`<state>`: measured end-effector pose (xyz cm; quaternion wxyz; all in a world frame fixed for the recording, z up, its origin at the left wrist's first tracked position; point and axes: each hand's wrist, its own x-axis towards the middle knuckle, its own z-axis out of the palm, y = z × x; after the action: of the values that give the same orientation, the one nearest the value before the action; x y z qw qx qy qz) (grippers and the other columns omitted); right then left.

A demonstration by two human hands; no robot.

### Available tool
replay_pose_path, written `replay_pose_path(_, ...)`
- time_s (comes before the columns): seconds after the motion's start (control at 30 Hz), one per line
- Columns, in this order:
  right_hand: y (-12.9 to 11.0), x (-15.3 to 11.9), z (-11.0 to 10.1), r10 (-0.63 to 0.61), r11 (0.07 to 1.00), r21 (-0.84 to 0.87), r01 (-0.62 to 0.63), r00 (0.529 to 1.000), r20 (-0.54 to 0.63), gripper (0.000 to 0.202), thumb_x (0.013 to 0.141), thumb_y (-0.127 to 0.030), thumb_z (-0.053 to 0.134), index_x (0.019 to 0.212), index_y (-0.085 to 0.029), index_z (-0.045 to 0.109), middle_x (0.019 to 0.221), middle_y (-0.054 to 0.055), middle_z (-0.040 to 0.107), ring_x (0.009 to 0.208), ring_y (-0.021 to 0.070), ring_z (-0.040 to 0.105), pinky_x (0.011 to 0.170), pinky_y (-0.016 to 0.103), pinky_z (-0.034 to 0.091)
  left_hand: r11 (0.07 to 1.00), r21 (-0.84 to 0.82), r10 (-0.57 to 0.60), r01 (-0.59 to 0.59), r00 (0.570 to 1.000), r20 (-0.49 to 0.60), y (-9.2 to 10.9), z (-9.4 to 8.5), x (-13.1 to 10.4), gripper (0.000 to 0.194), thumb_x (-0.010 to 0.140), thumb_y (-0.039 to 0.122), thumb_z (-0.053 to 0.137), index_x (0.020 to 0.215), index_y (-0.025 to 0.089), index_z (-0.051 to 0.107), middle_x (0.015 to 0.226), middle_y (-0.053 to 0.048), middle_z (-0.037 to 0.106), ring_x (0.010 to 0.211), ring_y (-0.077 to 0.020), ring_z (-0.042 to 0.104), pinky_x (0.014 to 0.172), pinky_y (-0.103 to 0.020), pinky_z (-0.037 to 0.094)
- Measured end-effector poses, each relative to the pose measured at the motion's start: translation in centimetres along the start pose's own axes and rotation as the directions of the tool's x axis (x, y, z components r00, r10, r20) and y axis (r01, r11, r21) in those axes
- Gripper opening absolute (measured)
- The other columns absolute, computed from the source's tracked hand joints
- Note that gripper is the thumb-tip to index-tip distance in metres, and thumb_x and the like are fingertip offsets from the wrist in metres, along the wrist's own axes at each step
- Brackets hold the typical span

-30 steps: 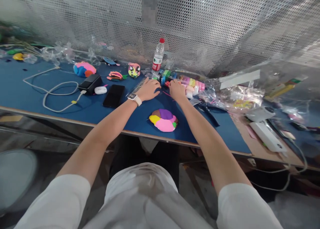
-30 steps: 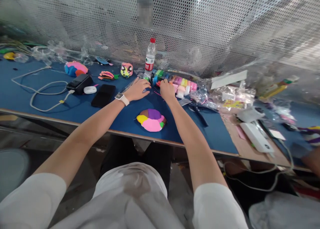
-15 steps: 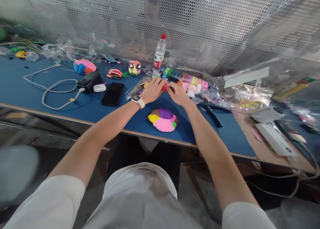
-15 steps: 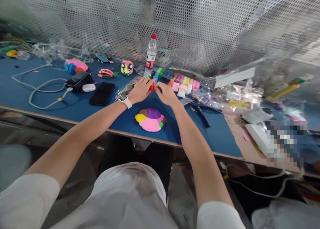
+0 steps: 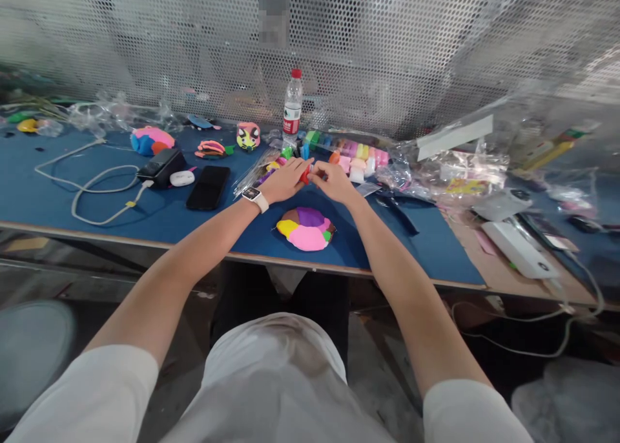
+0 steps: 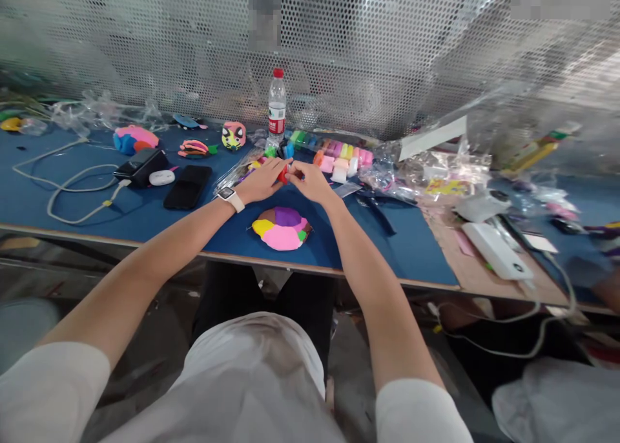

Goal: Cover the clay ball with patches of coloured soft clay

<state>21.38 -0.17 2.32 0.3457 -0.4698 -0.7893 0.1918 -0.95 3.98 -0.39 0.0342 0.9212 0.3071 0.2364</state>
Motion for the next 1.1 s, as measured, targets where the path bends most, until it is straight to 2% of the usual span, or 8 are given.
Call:
replay_pose_path(0.17, 0.0, 0.2, 0.4, 0.052, 0.998, 0.043, -0.048, 0.994, -0.091, 0.031, 0.109, -0.047, 0.07, 0.088, -0.028, 0.059, 0.086, 0.004, 0.076, 0.082, 0.0248, 0.071, 0.092, 0.045, 0.064, 0.999, -0.031, -0.035, 0.031, 0.987, -0.157, 0.5, -0.2, 0.1, 0.086, 0.101, 0.031, 0.071, 0.179, 0.013, 0.039, 0.177, -0.027, 0.05, 0.173, -0.0415, 0.043, 0.145, -0.062, 0.036)
replay_pose_path(0.23, 0.4, 0.3, 0.7, 0.078, 0.994, 0.087, -0.069, 0.99, -0.115, 0.036, 0.11, -0.054, 0.071, 0.087, -0.028, 0.058, 0.082, 0.003, 0.074, 0.076, 0.0234, 0.07, 0.086, 0.044, 0.064, 0.998, -0.045, -0.04, 0.032, 0.982, -0.185, 0.7, -0.3, 0.0, 0.068, 0.1, 0.032, 0.075, 0.162, 0.017, 0.054, 0.163, -0.025, 0.061, 0.161, -0.041, 0.055, 0.138, -0.06, 0.046)
replay_pose_path(0.3, 1.0, 0.5, 1.1, 0.089, 0.986, 0.15, -0.072, 0.99, -0.109, 0.045, 0.107, -0.065, 0.074, 0.087, -0.028, 0.059, 0.078, 0.002, 0.073, 0.068, 0.022, 0.068, 0.077, 0.042, 0.062, 0.995, -0.087, -0.057, 0.044, 0.986, -0.155, 0.7, -0.2, 0.0, 0.035, 0.104, 0.034, 0.072, 0.136, 0.019, 0.064, 0.138, -0.02, 0.071, 0.138, -0.0376, 0.069, 0.121, -0.055, 0.058)
replay_pose_path(0.37, 1.7, 0.6, 1.5, 0.082, 0.976, 0.208, -0.064, 0.993, -0.084, 0.054, 0.101, -0.077, 0.076, 0.086, -0.028, 0.061, 0.078, 0.003, 0.075, 0.064, 0.0212, 0.068, 0.068, 0.039, 0.058, 0.988, -0.132, -0.089, 0.075, 0.99, -0.106, 0.5, 0.0, 0.0, 0.015, 0.107, 0.034, 0.068, 0.115, 0.022, 0.064, 0.118, -0.015, 0.075, 0.116, -0.033, 0.075, 0.105, -0.05, 0.062)
replay_pose_path(0.43, 2.3, 0.7, 1.8, 0.072, 0.966, 0.254, -0.057, 0.996, -0.05, 0.062, 0.094, -0.087, 0.078, 0.086, -0.027, 0.064, 0.078, 0.004, 0.076, 0.064, 0.0215, 0.069, 0.062, 0.036, 0.054, 0.982, -0.166, -0.106, 0.092, 0.991, -0.079, 0.3, 0.1, 0.0, 0.011, 0.107, 0.032, 0.067, 0.105, 0.023, 0.06, 0.107, -0.011, 0.075, 0.102, -0.0291, 0.074, 0.096, -0.045, 0.06)
replay_pose_path(0.67, 2.6, 0.7, 2.2, 0.095, 0.938, 0.331, -0.104, 0.995, 0.042, 0.071, 0.08, -0.093, 0.088, 0.082, -0.026, 0.064, 0.073, 0.002, 0.075, 0.062, 0.0193, 0.067, 0.052, 0.03, 0.05, 0.992, -0.091, -0.085, 0.085, 0.996, 0.001, 0.3, -0.4, -0.1, 0.017, 0.104, 0.036, 0.071, 0.103, 0.022, 0.061, 0.105, -0.01, 0.079, 0.095, -0.0281, 0.075, 0.086, -0.041, 0.054)
replay_pose_path(0.87, 2.6, 0.7, 2.1, 0.108, 0.939, 0.324, -0.113, 0.994, 0.031, 0.071, 0.079, -0.091, 0.091, 0.081, -0.025, 0.068, 0.069, 0.002, 0.073, 0.059, 0.0179, 0.067, 0.049, 0.028, 0.05, 0.995, -0.046, -0.088, 0.088, 0.996, 0.005, 0.7, -0.5, -0.1, 0.005, 0.105, 0.026, 0.063, 0.104, 0.021, 0.064, 0.102, -0.01, 0.08, 0.095, -0.0272, 0.076, 0.084, -0.039, 0.052)
replay_pose_path(1.1, 2.8, 0.6, 2.3, 0.119, 0.928, 0.352, -0.125, 0.992, 0.039, 0.07, 0.081, -0.09, 0.091, 0.081, -0.024, 0.071, 0.069, 0.002, 0.074, 0.06, 0.0172, 0.068, 0.049, 0.027, 0.05, 0.994, -0.005, -0.11, 0.11, 0.994, 0.007, 0.7, -0.2, 0.0, 0.012, 0.106, 0.03, 0.064, 0.103, 0.02, 0.068, 0.105, -0.012, 0.082, 0.098, -0.03, 0.078, 0.084, -0.041, 0.052)
